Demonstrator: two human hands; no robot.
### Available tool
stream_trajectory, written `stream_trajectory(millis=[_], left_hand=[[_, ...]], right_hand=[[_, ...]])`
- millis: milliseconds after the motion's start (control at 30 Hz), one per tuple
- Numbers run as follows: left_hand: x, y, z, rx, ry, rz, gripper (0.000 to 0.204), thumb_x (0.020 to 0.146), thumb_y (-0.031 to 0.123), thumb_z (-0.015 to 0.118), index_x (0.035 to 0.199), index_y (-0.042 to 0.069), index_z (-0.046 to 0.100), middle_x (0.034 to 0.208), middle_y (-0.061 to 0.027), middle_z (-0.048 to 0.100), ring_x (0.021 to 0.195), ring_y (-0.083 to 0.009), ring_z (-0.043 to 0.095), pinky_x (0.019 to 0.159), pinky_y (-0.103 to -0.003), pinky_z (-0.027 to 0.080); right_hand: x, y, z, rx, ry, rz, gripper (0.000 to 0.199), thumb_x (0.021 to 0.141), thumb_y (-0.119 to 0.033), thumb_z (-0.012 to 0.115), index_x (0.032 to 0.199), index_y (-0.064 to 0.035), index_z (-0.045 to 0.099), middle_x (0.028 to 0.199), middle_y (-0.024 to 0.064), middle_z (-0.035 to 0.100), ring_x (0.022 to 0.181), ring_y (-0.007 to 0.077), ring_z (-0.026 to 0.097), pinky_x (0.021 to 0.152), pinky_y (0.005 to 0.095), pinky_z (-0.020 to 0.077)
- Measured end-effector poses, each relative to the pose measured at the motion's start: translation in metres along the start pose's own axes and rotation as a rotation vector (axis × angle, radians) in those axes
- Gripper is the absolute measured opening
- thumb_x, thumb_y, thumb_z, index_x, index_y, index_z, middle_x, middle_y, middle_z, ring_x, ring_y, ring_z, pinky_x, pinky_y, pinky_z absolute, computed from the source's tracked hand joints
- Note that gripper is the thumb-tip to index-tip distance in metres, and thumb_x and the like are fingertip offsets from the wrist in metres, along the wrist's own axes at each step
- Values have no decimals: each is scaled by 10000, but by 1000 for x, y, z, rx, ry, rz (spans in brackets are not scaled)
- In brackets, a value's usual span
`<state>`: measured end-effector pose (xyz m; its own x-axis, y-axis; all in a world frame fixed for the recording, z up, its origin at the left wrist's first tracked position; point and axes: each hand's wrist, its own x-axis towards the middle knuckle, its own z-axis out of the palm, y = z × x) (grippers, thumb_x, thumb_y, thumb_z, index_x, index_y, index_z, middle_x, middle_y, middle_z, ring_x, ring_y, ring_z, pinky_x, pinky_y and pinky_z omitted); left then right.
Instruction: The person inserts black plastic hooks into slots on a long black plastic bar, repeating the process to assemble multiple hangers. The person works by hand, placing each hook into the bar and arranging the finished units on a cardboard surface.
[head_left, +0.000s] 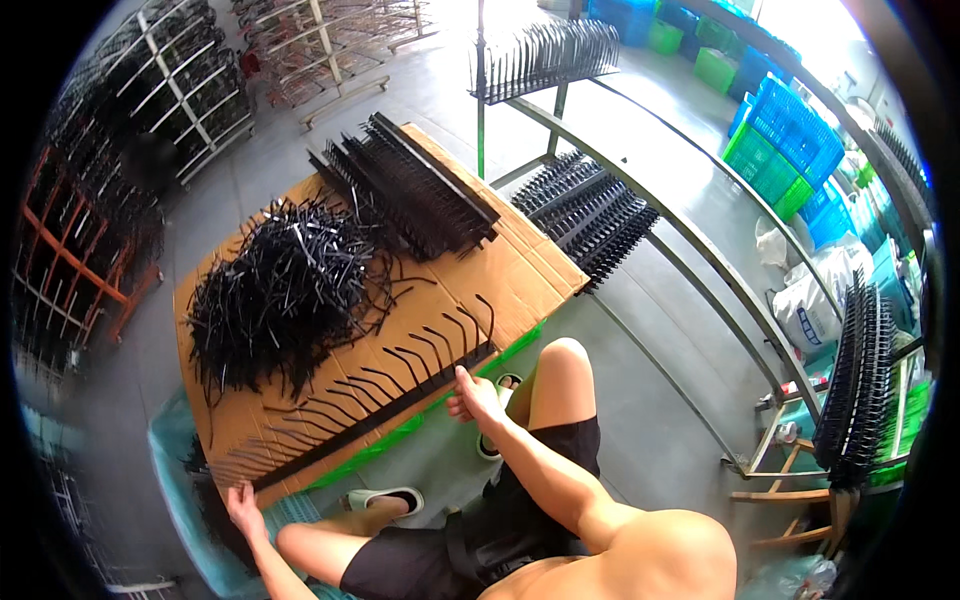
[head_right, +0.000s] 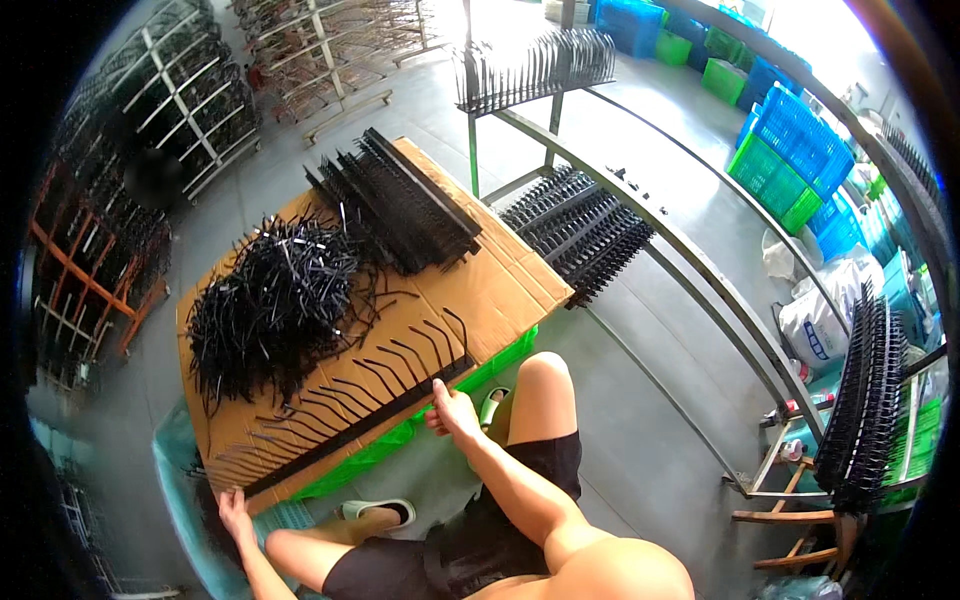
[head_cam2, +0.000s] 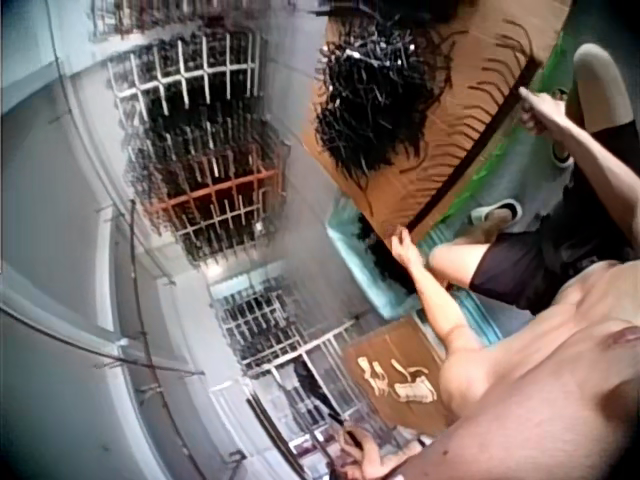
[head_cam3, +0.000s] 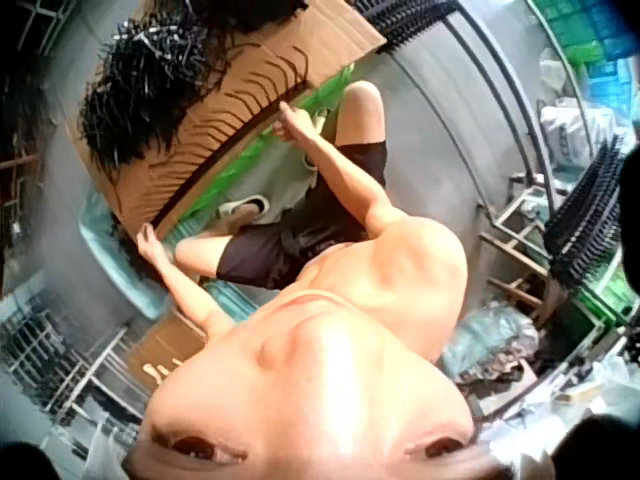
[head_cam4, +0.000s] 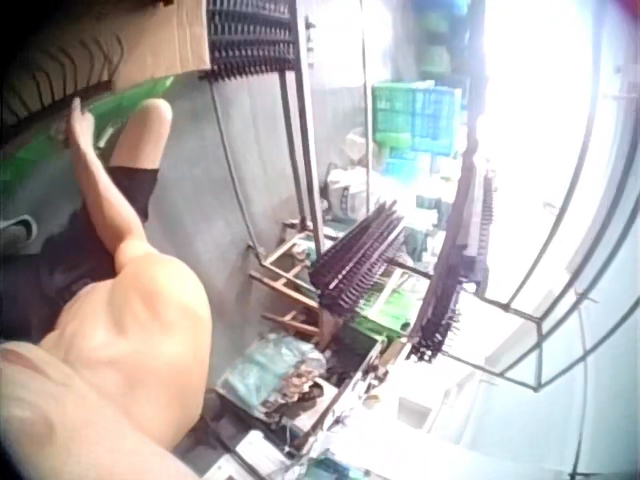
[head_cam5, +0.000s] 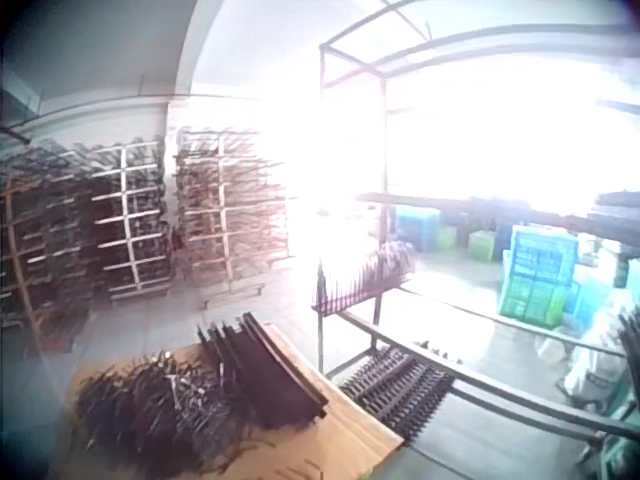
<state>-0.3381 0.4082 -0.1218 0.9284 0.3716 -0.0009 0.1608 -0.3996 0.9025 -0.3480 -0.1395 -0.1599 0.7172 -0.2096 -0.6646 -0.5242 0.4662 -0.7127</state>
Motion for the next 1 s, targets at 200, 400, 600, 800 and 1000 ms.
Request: stream_trajectory(millis=[200, 400, 600, 800, 1000], left_hand=[[-88, 137, -28, 271, 80, 10, 311, 917, 127, 630, 1184, -33, 638, 1204, -159, 646, 1103, -249, 583, 1005, -361, 425], [-123, 234, 2, 424, 88, -22, 270, 921, 90, 617, 1154, -43, 645, 1162, -133, 653, 1054, -244, 588, 945, -373, 472], [-84, 263, 169, -73, -140, 89, 116, 902, -48, 564, 996, -95, 611, 1180, -169, 623, 1058, -221, 609, 837, -351, 570], [-76, 334, 446, -256, -504, 719, 107, 837, -41, 689, 944, -40, 695, 943, -89, 723, 828, -120, 658, 721, -258, 551], [-69, 456, 649, -335, -530, 933, 161, 846, 136, 713, 946, 12, 690, 840, -161, 689, 717, -272, 676, 656, -326, 516]], right_hand=[[-39, 18, 25, 425, -527, 167, 441, 982, -396, 532, 1191, -10, 491, 1142, 129, 616, 946, 205, 633, 834, 389, 539], [-83, -12, 98, 540, -432, -2, 294, 972, -266, 597, 1124, -34, 500, 1017, 53, 551, 916, 152, 616, 860, 283, 510], [-5, -179, 28, 626, -287, -840, 334, 1011, -283, 500, 1272, -73, 490, 1009, 31, 598, 887, 151, 600, 821, 332, 503], [73, -337, -89, 683, 273, -793, 130, 984, -171, 475, 1066, -71, 486, 876, 79, 580, 724, 211, 564, 679, 361, 488], [190, -499, -232, 572, 495, -664, 121, 879, -113, 508, 913, -27, 585, 771, 95, 603, 725, 242, 594, 635, 380, 495]])
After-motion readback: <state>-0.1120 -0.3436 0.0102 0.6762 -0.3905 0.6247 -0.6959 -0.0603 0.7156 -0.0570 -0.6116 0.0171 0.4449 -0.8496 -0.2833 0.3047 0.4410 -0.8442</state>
